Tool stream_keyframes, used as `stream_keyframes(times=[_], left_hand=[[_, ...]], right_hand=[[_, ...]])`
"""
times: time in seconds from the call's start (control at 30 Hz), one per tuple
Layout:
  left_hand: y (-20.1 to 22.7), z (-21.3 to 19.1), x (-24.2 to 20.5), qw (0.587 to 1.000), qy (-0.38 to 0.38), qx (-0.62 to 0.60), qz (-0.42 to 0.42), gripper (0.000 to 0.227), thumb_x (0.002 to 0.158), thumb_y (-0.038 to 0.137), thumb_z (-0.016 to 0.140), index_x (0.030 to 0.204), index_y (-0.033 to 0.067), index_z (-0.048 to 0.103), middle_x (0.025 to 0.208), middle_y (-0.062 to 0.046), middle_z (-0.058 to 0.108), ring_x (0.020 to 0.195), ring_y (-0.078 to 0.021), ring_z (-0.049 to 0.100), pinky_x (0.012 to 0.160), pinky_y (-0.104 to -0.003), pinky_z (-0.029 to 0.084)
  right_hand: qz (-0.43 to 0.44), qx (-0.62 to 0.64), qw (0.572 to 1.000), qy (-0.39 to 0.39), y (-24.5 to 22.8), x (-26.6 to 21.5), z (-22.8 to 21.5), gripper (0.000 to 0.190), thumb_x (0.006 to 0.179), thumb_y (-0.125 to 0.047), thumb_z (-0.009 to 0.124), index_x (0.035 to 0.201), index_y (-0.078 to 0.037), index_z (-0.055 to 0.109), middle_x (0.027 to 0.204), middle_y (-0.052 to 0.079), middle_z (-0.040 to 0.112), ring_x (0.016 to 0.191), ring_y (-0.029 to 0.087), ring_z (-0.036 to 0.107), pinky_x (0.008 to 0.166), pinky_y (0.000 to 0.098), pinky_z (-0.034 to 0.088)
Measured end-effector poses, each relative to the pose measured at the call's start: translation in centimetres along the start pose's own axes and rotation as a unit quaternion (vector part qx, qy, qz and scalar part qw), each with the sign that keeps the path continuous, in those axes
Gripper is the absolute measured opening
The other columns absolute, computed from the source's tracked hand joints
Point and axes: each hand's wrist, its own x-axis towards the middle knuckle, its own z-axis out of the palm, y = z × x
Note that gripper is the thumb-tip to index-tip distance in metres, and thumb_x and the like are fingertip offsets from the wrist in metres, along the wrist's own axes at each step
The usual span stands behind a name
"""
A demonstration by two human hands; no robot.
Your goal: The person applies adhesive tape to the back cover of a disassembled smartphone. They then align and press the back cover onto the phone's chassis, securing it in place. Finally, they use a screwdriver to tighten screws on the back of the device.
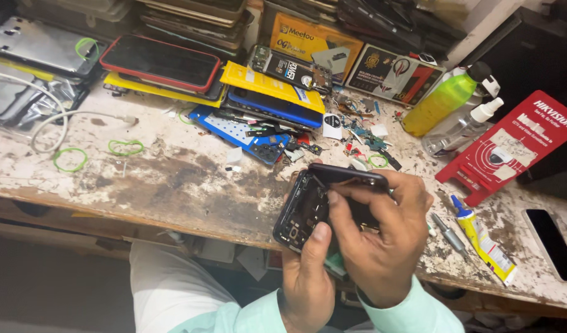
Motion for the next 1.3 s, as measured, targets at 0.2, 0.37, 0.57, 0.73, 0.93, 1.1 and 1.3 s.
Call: stream_keyframes(times=[0.2,0.37,0.57,0.73,0.93,1.1,1.3], left_hand=[[0.5,0.2,0.3,0.993,-0.052,0.082,0.073,0.064,0.109,0.018,0.045,0.163,-0.0046,0.021,0.156,-0.018,0.042,0.144,-0.0249,0.043,0.124,-0.04,0.033],[1.6,0.7,0.7,0.989,-0.093,0.082,0.077,0.066,0.112,0.021,0.042,0.165,-0.0051,0.016,0.162,-0.021,0.037,0.15,-0.0275,0.04,0.128,-0.043,0.032],[1.7,0.9,0.6,0.981,-0.097,0.114,0.127,0.065,0.115,0.023,0.042,0.166,-0.0052,0.014,0.174,-0.021,0.023,0.158,-0.0293,0.034,0.134,-0.044,0.028],[1.5,0.9,0.6,0.981,-0.09,0.118,0.123,0.067,0.114,0.022,0.043,0.166,-0.0066,0.015,0.173,-0.022,0.025,0.157,-0.0292,0.034,0.132,-0.044,0.028],[1.1,0.9,0.8,0.984,-0.087,0.108,0.108,0.068,0.113,0.024,0.042,0.164,-0.0074,0.011,0.172,-0.023,0.021,0.156,-0.03,0.034,0.131,-0.045,0.029],[0.9,0.2,0.7,0.974,-0.13,0.133,0.132,0.071,0.117,0.03,0.042,0.167,-0.0058,0.007,0.177,-0.024,0.017,0.162,-0.0317,0.032,0.136,-0.045,0.026],[0.6,-0.2,0.7,0.967,-0.143,0.153,0.143,0.076,0.119,0.04,0.043,0.169,-0.0042,0.007,0.179,-0.024,0.016,0.158,-0.0306,0.032,0.136,-0.045,0.027]], right_hand=[[0.065,0.098,0.993,-0.035,-0.4,-0.3,0.2,0.017,0.085,-0.005,0.08,0.102,-0.004,0.076,0.111,0.01,0.064,0.107,0.023,0.063,0.096,0.0335,0.05],[0.099,0.14,0.984,-0.041,-0.4,-0.6,0.2,0.013,0.088,-0.003,0.077,0.101,-0.002,0.075,0.114,0.01,0.063,0.107,0.02,0.065,0.094,0.0299,0.053],[0.091,0.102,0.991,-0.014,-0.5,-0.7,0.4,0.012,0.089,-0.003,0.078,0.1,-0.001,0.072,0.111,0.009,0.062,0.105,0.02,0.064,0.092,0.0299,0.052],[0.057,0.059,0.997,0.002,-0.6,-0.8,0.5,0.015,0.088,-0.004,0.079,0.1,0.0,0.072,0.114,0.01,0.061,0.107,0.021,0.063,0.095,0.0308,0.051],[0.064,0.091,0.993,-0.036,-0.5,-0.6,0.1,0.014,0.084,-0.003,0.079,0.098,-0.002,0.076,0.112,0.01,0.061,0.1,0.018,0.066,0.087,0.0276,0.055],[0.076,0.108,0.99,-0.041,-0.4,-0.4,-0.1,0.015,0.084,-0.002,0.079,0.099,-0.002,0.077,0.113,0.009,0.061,0.101,0.019,0.065,0.089,0.028,0.053],[0.096,0.125,0.986,-0.06,-0.7,-0.2,-0.6,0.014,0.085,-0.003,0.078,0.099,-0.002,0.076,0.112,0.009,0.061,0.096,0.016,0.068,0.085,0.0266,0.055]])
